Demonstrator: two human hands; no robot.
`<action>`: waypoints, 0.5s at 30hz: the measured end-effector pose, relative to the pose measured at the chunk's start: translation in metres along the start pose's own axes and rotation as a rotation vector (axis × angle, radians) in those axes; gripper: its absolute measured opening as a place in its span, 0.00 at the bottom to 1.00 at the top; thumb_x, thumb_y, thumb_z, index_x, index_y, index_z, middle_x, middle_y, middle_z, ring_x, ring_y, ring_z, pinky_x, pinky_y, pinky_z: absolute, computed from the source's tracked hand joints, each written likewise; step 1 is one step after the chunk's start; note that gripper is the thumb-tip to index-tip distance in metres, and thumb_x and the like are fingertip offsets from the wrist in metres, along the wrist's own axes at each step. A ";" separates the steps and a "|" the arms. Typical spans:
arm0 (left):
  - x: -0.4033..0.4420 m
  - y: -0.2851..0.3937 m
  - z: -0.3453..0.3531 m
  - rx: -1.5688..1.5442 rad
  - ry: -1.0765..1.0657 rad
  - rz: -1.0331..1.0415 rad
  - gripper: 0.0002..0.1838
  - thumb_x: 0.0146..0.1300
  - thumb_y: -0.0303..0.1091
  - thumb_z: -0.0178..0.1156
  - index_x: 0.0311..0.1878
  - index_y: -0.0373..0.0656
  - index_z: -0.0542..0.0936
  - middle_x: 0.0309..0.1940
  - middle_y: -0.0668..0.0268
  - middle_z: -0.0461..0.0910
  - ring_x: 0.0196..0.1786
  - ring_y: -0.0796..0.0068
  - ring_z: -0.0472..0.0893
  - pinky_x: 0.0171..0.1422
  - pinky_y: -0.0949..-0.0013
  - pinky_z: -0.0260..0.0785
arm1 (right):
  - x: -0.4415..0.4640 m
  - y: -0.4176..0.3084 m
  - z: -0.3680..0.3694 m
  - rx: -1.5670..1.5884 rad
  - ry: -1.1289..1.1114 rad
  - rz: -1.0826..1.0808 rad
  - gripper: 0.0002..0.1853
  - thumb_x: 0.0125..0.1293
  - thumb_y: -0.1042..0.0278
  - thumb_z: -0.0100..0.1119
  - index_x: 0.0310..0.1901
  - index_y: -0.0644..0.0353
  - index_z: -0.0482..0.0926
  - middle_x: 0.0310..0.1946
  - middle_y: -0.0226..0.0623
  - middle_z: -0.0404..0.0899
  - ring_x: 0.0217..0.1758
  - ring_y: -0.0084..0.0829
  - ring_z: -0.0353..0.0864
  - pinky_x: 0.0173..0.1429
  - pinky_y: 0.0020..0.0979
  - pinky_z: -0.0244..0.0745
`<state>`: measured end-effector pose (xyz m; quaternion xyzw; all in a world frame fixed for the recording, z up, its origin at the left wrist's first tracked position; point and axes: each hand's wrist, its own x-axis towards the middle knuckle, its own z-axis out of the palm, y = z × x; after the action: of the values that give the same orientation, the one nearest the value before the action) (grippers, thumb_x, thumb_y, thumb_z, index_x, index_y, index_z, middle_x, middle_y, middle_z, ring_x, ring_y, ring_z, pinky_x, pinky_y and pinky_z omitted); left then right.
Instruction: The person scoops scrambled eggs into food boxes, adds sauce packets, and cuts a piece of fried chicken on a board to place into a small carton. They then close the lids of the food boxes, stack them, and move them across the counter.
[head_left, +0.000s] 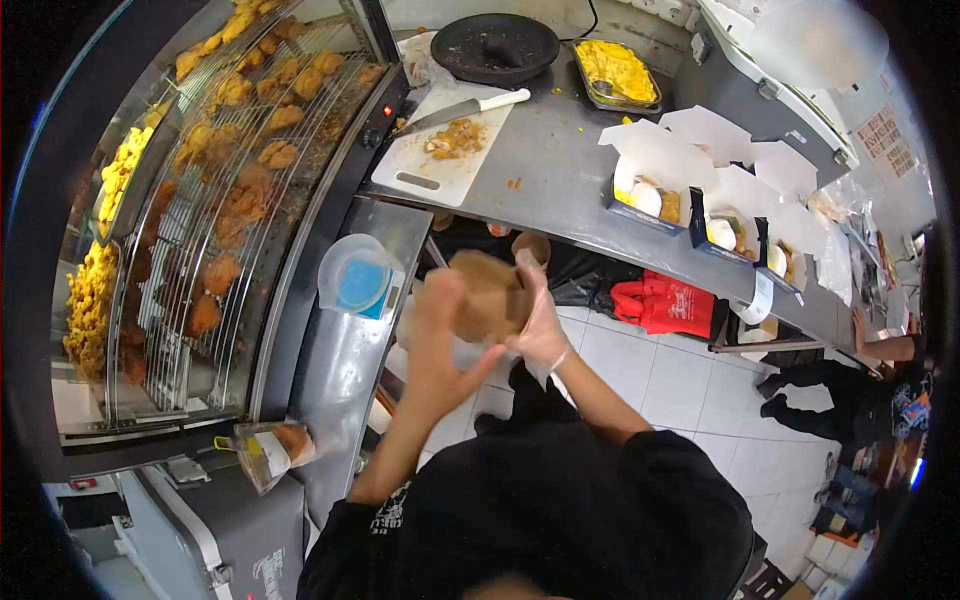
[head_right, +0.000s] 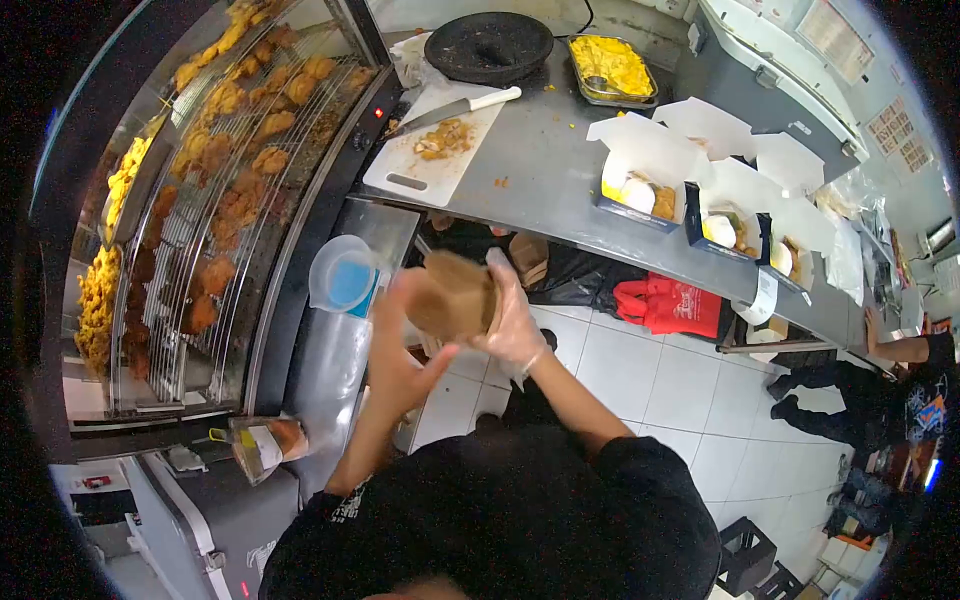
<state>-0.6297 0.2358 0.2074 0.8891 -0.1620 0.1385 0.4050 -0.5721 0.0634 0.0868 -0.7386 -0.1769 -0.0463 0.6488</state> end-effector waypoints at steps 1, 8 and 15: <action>0.003 -0.001 -0.016 0.135 0.102 0.056 0.52 0.47 0.37 0.71 0.71 0.36 0.49 0.69 0.43 0.52 0.72 0.47 0.53 0.72 0.56 0.48 | 0.008 0.000 0.003 0.230 0.011 0.084 0.57 0.35 0.65 0.79 0.67 0.65 0.51 0.66 0.50 0.56 0.71 0.39 0.54 0.74 0.39 0.49; 0.024 -0.096 0.023 -0.759 0.182 -0.382 0.70 0.40 0.32 0.75 0.72 0.49 0.26 0.65 0.50 0.56 0.67 0.58 0.60 0.69 0.58 0.57 | 0.093 -0.008 0.014 0.126 -0.473 0.114 0.60 0.39 0.50 0.78 0.68 0.62 0.49 0.65 0.47 0.59 0.69 0.41 0.61 0.71 0.41 0.56; 0.079 -0.119 0.009 -0.802 0.400 -0.638 0.63 0.47 0.28 0.70 0.72 0.53 0.29 0.57 0.56 0.67 0.57 0.62 0.73 0.61 0.61 0.68 | 0.275 0.113 0.027 -0.757 0.040 0.199 0.55 0.42 0.39 0.70 0.70 0.46 0.51 0.72 0.48 0.45 0.74 0.56 0.40 0.74 0.48 0.43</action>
<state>-0.5092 0.2885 0.1516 0.6265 0.1556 0.1024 0.7568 -0.2833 0.1340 0.0579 -0.9383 -0.0622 -0.0595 0.3351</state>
